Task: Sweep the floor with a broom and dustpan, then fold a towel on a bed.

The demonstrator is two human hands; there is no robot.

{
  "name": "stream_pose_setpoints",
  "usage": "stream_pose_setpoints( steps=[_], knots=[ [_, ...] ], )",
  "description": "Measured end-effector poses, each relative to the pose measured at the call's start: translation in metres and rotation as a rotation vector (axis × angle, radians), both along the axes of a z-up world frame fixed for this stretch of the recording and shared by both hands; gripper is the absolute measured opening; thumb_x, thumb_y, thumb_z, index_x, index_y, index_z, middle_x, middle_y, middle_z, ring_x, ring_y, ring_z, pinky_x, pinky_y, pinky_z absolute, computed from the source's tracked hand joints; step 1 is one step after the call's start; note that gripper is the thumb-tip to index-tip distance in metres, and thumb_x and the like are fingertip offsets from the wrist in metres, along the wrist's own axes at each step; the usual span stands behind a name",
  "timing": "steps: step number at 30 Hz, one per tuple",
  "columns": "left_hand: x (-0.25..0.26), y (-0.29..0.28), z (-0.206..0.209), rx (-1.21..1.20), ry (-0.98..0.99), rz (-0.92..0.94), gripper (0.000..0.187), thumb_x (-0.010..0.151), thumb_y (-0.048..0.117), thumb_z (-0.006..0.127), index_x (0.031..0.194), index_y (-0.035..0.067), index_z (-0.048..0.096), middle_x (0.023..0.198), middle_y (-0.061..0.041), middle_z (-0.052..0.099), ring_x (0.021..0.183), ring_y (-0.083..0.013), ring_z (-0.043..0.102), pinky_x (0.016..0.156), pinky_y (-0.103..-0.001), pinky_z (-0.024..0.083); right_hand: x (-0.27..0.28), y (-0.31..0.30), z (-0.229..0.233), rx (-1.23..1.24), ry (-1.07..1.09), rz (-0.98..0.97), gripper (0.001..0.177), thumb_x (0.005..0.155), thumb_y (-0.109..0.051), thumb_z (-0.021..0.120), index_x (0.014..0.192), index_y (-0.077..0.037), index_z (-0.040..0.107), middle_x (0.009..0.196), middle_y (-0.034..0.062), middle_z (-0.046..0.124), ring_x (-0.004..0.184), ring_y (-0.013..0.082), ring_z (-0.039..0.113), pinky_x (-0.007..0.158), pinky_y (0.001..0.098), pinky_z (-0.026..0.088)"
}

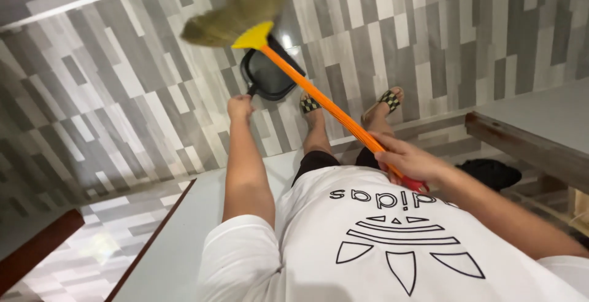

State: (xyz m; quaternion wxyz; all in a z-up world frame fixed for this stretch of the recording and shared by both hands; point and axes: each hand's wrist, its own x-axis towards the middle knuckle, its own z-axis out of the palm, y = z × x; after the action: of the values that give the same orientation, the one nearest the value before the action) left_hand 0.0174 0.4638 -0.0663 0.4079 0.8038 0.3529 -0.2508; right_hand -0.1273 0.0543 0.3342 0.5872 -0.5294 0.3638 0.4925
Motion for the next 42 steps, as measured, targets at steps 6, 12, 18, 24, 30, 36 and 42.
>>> stream_pose_setpoints(
  steps=[6,12,18,24,30,36,42],
  knots=[
    [-0.099,-0.025,0.010,-0.424,-0.010,0.109,0.014,0.094,0.001,0.063,0.105,0.001,0.072,0.081,-0.006,0.067,0.058,-0.0139,0.062,0.051,-0.030,0.050,0.072,0.058,-0.010,-0.011,-0.407,0.600,0.060,0.090,-0.012,0.064,0.146,-0.010,0.043,0.094,0.0136,0.071,0.074,0.0206,0.067,0.066,0.0349,0.055],
    [-0.188,-0.123,0.062,-0.669,0.074,0.322,0.011,0.098,-0.001,0.058,0.108,0.001,0.062,0.091,-0.005,0.068,0.074,-0.0155,0.069,0.060,-0.031,0.057,0.070,0.101,-0.181,0.431,-0.014,-0.157,0.081,0.082,0.015,0.061,0.154,-0.008,0.030,0.113,0.0178,0.065,0.085,0.0177,0.072,0.067,0.0291,0.062],
    [-0.234,-0.222,0.100,-0.784,0.189,0.260,0.023,0.097,0.007,0.060,0.116,0.003,0.072,0.088,-0.011,0.067,0.067,-0.0177,0.066,0.057,-0.030,0.054,0.037,0.006,-0.247,0.195,0.011,-0.181,0.072,0.084,0.010,0.065,0.152,0.001,0.044,0.099,0.0228,0.069,0.070,0.0235,0.072,0.057,0.0297,0.060],
    [-0.257,-0.304,0.119,-0.787,0.209,0.097,0.023,0.096,0.010,0.064,0.117,0.006,0.073,0.096,-0.002,0.071,0.067,-0.0108,0.067,0.056,-0.023,0.047,0.023,-0.176,-0.207,-0.017,-0.067,-0.149,0.071,0.086,0.008,0.063,0.153,0.002,0.038,0.100,0.0278,0.073,0.064,0.0224,0.067,0.055,0.0276,0.055],
    [-0.255,-0.368,0.128,-0.774,0.198,-0.008,0.022,0.096,0.010,0.064,0.117,0.006,0.072,0.094,-0.002,0.071,0.067,-0.0105,0.068,0.054,-0.024,0.046,0.019,-0.275,-0.141,-0.331,-0.179,0.034,0.069,0.087,0.005,0.065,0.153,0.000,0.044,0.115,0.0270,0.066,0.066,0.0206,0.065,0.056,0.0305,0.054],
    [-0.217,-0.402,0.157,-0.751,0.202,-0.067,0.022,0.097,0.011,0.063,0.116,0.006,0.072,0.092,-0.001,0.069,0.065,-0.0094,0.065,0.055,-0.023,0.045,0.006,-0.333,-0.094,-0.344,-0.306,-0.087,0.064,0.089,0.005,0.063,0.150,0.005,0.042,0.115,0.0218,0.063,0.069,0.0173,0.066,0.060,0.0291,0.056],
    [-0.159,-0.425,0.170,-0.747,0.143,-0.139,0.022,0.096,0.010,0.062,0.116,0.004,0.071,0.087,-0.001,0.068,0.065,-0.0094,0.065,0.055,-0.023,0.045,0.045,-0.327,-0.014,-0.085,-0.373,-0.350,0.064,0.087,0.003,0.059,0.149,-0.003,0.043,0.106,0.0178,0.070,0.062,0.0132,0.063,0.054,0.0215,0.053]
  ],
)
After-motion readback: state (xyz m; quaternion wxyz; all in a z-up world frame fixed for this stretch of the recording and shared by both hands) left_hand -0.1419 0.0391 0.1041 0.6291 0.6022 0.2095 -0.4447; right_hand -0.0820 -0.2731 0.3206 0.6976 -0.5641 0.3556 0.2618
